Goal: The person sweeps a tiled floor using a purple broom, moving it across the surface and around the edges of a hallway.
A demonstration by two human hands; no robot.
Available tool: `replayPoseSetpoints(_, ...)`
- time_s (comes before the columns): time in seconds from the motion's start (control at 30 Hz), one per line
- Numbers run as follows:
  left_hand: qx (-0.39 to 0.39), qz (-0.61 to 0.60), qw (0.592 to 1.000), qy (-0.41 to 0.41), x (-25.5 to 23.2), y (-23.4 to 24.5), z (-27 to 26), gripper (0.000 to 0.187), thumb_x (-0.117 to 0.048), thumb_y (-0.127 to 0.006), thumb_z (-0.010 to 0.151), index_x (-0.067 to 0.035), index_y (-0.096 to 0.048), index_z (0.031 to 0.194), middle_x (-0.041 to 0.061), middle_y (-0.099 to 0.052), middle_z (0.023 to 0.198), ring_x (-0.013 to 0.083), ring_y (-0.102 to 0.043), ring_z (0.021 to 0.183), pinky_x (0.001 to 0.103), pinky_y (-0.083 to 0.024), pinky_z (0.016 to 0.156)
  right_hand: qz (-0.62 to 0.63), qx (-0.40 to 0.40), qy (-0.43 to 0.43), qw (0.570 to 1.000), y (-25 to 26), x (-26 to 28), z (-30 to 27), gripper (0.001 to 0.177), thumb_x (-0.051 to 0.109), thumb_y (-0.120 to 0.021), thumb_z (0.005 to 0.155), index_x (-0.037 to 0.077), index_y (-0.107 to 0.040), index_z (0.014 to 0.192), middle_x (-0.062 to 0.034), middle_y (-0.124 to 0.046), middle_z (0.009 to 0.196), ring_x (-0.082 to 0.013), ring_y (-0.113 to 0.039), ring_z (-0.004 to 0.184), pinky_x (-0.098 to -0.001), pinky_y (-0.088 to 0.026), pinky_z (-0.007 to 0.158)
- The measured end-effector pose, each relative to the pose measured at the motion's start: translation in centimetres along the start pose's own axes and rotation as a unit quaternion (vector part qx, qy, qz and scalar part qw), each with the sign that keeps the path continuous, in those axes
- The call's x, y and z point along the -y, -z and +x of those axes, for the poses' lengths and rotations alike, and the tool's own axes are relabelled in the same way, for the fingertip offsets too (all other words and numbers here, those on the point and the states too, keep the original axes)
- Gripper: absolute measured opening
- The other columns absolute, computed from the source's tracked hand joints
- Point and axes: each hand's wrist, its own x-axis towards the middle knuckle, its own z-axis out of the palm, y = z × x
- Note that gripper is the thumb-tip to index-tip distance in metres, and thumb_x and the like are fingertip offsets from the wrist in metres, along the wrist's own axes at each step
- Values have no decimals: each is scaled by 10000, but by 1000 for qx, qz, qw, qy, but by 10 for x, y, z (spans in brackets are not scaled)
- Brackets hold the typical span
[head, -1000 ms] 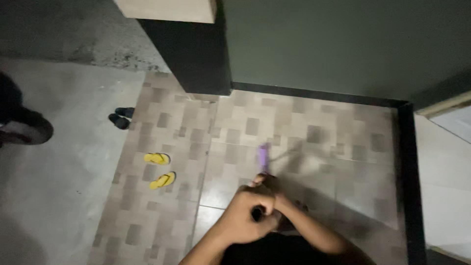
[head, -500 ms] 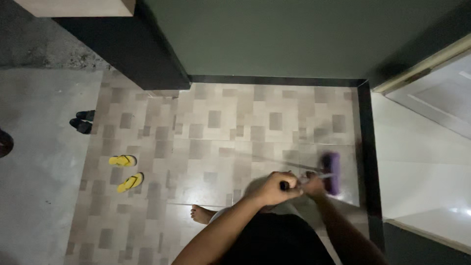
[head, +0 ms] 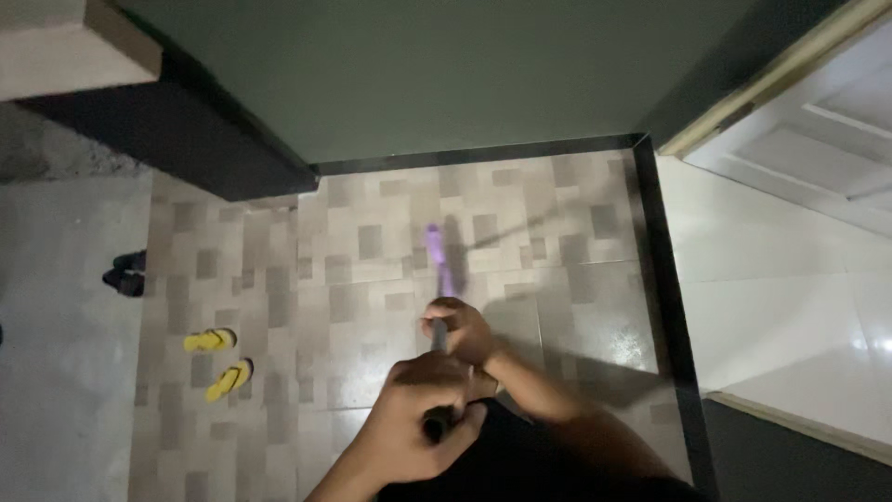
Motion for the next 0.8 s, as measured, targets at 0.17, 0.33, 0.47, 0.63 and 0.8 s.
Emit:
replayPoseSetpoints(0.17,-26,-91,995,45,78,-9,36,371,48,-749,820,-29,-424,658,91,-575,720,196,-566,670,334,-453,644,-81,-26,-211,974,49,-100,-36,187,187,-726,807,46,-739,929,-173,-722,933,-314,-706,856,-416,-577,752)
replayPoseSetpoints(0.33,21,-139,988,66,206,-43,116,337,-13,-772,871,-23,-487,692,89,-691,873,194,-664,1003,360,-512,836,-228,-68,-265,935,112,-236,-47,237,171,-696,899,-15,-695,1045,-260,-684,1034,-432,-668,930,-492,-548,805)
replayPoseSetpoints(0.47,19,-125,992,-17,241,-50,157,366,-2,-759,913,-19,-434,746,102,-688,885,228,-696,1015,412,-418,1089,-277,-68,-221,933,127,-279,-14,292,213,-680,916,-37,-677,1067,-287,-669,1046,-460,-655,944,-500,-541,817)
replayPoseSetpoints(0.63,9,-15,998,55,180,-3,178,346,-15,-757,843,-35,-460,666,87,-487,644,185,-487,594,341,-392,565,-30,-171,-28,984,55,-253,61,441,376,-776,696,-6,-600,829,-150,-595,750,-290,-584,692,-396,-459,647)
replayPoseSetpoints(0.8,6,-3,996,85,124,66,212,369,-23,-758,841,-48,-452,635,62,-501,582,176,-474,521,327,-372,520,198,49,-201,958,13,-188,172,209,280,-680,934,76,-643,909,-51,-663,894,-211,-629,839,-357,-503,751)
